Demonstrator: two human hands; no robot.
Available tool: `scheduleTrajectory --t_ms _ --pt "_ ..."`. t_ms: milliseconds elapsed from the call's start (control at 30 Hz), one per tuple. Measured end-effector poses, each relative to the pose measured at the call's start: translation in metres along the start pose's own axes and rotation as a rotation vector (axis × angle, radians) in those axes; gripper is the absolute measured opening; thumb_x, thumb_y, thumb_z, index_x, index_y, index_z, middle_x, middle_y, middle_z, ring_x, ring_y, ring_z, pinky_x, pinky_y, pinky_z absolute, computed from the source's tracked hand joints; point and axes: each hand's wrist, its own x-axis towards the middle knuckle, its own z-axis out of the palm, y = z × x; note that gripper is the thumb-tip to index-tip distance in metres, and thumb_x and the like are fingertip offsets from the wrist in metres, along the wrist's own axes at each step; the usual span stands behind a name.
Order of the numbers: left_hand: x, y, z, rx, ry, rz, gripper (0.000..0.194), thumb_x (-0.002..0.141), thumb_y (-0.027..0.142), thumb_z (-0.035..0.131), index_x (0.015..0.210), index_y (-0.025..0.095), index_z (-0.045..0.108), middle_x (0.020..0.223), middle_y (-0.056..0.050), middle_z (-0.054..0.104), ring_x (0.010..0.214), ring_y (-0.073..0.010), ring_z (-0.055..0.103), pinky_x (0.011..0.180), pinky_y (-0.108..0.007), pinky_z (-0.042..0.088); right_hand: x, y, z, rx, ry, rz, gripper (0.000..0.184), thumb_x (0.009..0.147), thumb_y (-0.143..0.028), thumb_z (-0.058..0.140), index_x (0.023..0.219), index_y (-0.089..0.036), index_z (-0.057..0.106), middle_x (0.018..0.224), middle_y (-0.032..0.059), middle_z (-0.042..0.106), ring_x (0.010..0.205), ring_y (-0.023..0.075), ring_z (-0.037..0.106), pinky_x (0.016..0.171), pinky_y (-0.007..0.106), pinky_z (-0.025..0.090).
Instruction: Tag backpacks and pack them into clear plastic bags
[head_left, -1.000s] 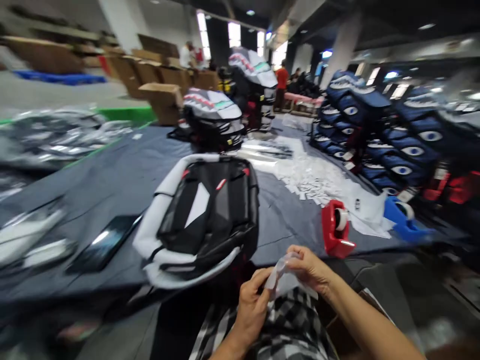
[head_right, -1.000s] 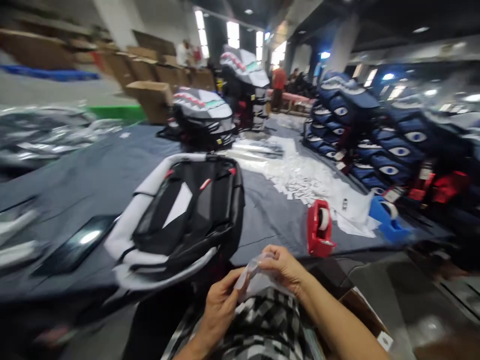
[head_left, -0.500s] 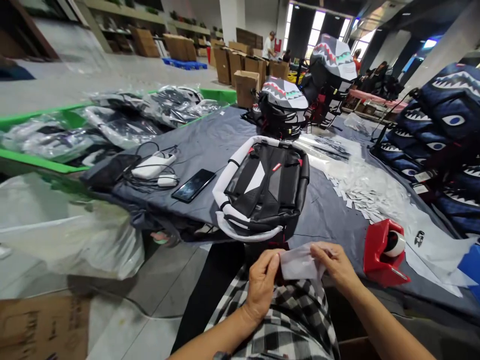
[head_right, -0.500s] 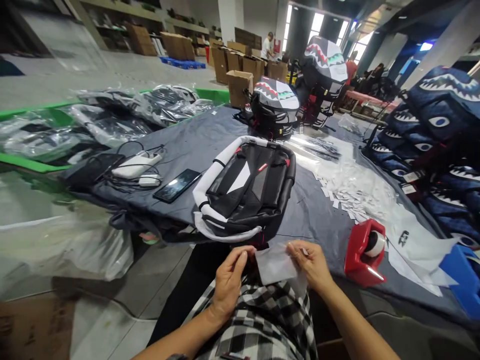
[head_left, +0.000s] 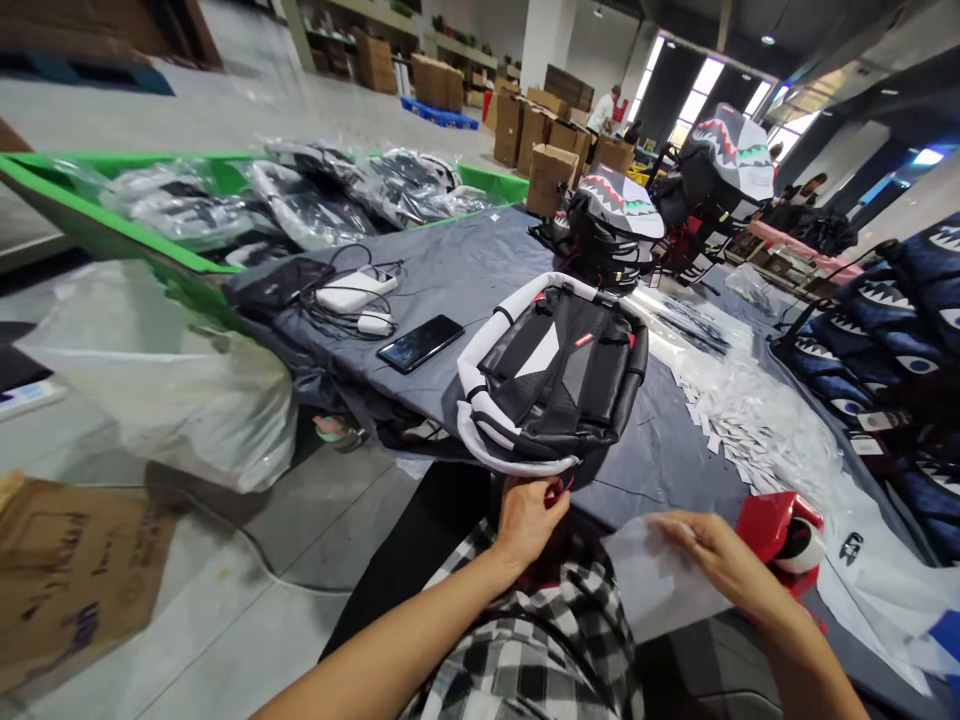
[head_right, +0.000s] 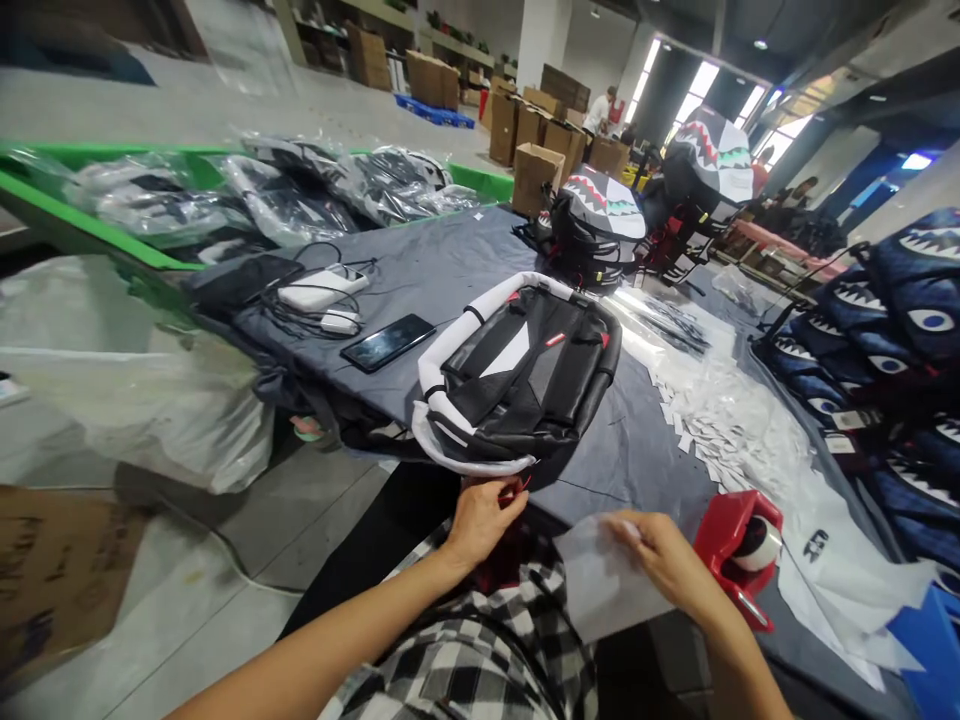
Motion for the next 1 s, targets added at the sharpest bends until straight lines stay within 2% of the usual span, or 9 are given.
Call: scheduleTrajectory --t_ms 67,167,333,400,567,633,733,900,1000 --pt "0.001 -0.009 -0.018 -0.182 -0.091 -0.039 0.02 0.08 0.036 0.067 0.073 0.018 0.071 0.068 -0.003 0.068 0.064 -0.0177 0.062 0.068 -0.029 0.046 0.008 0.0 -0.004 -0.049 0.048 -0.038 0.053 0.089 -0.066 0.052 0.082 -0.017 0.073 0.077 0.0051 0.068 0.069 0.0192 0.055 0.066 0.027 0.044" --pt "0.003 -0.012 -0.039 -0.568 -0.293 -0.176 0.035 0.067 0.047 0.079 0.071 0.014 0.07 0.06 0.0 0.064 0.056 -0.0125 0.055 0.059 -0.024 0.041 0.033 0.0 0.011 -0.11 -0.039 -0.088 0.056 0.091 -0.064 0.05 0.067 -0.016 0.065 0.061 0.0007 0.057 0.059 0.0133 0.045 0.057 0.023 0.036" --pt "-0.022 0.01 -0.03 -1.005 -0.472 -0.337 0.055 0.068 0.055 0.081 0.097 0.009 0.074 0.08 -0.009 0.073 0.068 -0.0173 0.067 0.068 -0.028 0.051 0.092 -0.001 0.057 0.019 -0.253 -0.085 0.061 0.082 -0.072 0.053 0.053 -0.019 0.043 0.052 -0.0033 0.039 0.054 0.0096 0.032 0.051 0.023 0.025" --pt "-0.035 0.015 -0.014 -0.878 -0.426 -0.235 0.046 0.079 0.052 0.072 0.098 0.01 0.073 0.08 -0.01 0.073 0.072 -0.0216 0.069 0.069 -0.031 0.053 0.11 -0.001 0.064 0.108 -0.161 -0.065 0.063 0.079 -0.077 0.051 0.055 -0.02 0.04 0.053 -0.0038 0.036 0.054 0.0092 0.03 0.05 0.023 0.025" --pt "-0.04 0.011 0.018 0.167 -0.252 0.207 0.012 0.09 0.013 0.055 0.088 0.013 0.067 0.072 -0.01 0.069 0.077 -0.0273 0.07 0.078 -0.038 0.052 0.118 -0.005 0.063 0.242 -0.045 -0.012 0.062 0.08 -0.077 0.052 0.061 -0.018 0.048 0.055 -0.0041 0.041 0.054 0.0087 0.033 0.052 0.023 0.029" --pt "-0.036 0.009 0.021 0.34 -0.261 0.343 0.013 0.091 0.012 0.054 0.085 0.013 0.065 0.069 -0.008 0.067 0.072 -0.0242 0.069 0.082 -0.039 0.053 0.115 -0.004 0.068 0.229 -0.016 -0.016 0.057 0.08 -0.072 0.057 0.063 -0.017 0.053 0.056 -0.0024 0.049 0.054 0.0098 0.04 0.053 0.023 0.032" --pt "-0.036 0.003 0.015 0.199 -0.16 0.382 0.022 0.095 0.029 0.055 0.079 0.016 0.062 0.07 -0.004 0.066 0.068 -0.0193 0.066 0.08 -0.036 0.053 0.114 0.0 0.078 0.158 0.086 -0.031 0.043 0.076 -0.056 0.067 0.061 -0.017 0.055 0.056 -0.0007 0.056 0.054 0.0115 0.047 0.052 0.022 0.035" --pt "-0.035 -0.013 0.006 -0.437 0.246 -0.086 0.027 0.087 0.045 0.061 0.093 0.02 0.061 0.087 -0.004 0.068 0.081 -0.0191 0.067 0.078 -0.033 0.055 0.118 0.003 0.081 0.2 0.048 -0.043 0.026 0.073 -0.04 0.061 0.062 -0.018 0.056 0.054 -0.0017 0.056 0.052 0.0117 0.048 0.051 0.022 0.037" --pt "-0.024 -0.01 0.011 -0.828 0.224 -0.215 0.047 0.071 0.046 0.076 0.107 0.019 0.063 0.104 -0.009 0.073 0.097 -0.0233 0.07 0.09 -0.037 0.054 0.119 0.0 0.078 0.205 0.041 -0.035 0.028 0.071 -0.042 0.062 0.06 -0.018 0.054 0.052 -0.0027 0.053 0.05 0.0105 0.045 0.049 0.022 0.035"
